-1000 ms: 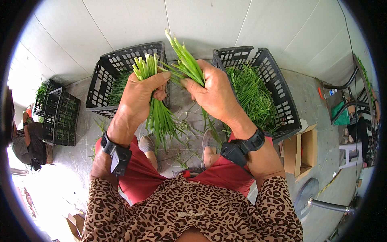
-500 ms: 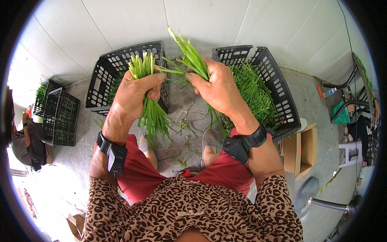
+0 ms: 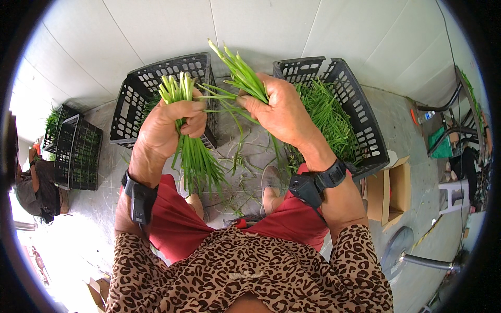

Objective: The recorder is sorting and cleaning bundles of green vegetables, removing damaged stalks.

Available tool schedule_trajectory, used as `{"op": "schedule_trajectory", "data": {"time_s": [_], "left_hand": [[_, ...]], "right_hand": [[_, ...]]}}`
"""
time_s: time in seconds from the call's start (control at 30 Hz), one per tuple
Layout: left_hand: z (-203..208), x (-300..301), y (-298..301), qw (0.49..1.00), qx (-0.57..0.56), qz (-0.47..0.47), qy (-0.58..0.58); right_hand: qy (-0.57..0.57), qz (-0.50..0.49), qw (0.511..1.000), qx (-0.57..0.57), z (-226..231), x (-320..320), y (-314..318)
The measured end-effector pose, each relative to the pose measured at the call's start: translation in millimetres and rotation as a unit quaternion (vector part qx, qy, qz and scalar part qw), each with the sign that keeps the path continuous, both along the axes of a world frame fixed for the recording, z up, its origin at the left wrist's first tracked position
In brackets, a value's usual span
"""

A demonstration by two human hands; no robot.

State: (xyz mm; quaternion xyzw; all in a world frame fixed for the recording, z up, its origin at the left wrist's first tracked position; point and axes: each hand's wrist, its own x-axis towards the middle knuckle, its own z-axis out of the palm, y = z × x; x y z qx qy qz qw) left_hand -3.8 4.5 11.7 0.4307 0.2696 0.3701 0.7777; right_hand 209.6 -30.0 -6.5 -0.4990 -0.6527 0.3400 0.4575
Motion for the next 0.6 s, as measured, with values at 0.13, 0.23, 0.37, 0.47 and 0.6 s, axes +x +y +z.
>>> {"op": "schedule_trajectory", "data": {"time_s": [0.13, 0.23, 0.37, 0.47, 0.6], "left_hand": [[2, -8, 4, 0.998, -0.008, -0.004, -0.061], [5, -12, 4, 0.998, 0.012, 0.010, -0.068], [8, -18, 5, 0.999, 0.039, -0.011, -0.029], [11, -14, -3, 0.998, 0.025, -0.012, 0.057], [2, -8, -7, 0.989, 0.079, -0.040, 0.115]], "right_hand": [[0.018, -0.018, 1.000, -0.014, -9, 9, 8], [0.029, -0.037, 0.999, -0.011, -6, 11, 9], [0.087, -0.021, 0.996, -0.025, -4, 15, 10], [0.117, -0.019, 0.992, -0.034, -3, 14, 8], [0.147, 0.005, 0.989, -0.036, 0, 11, 5]]}}
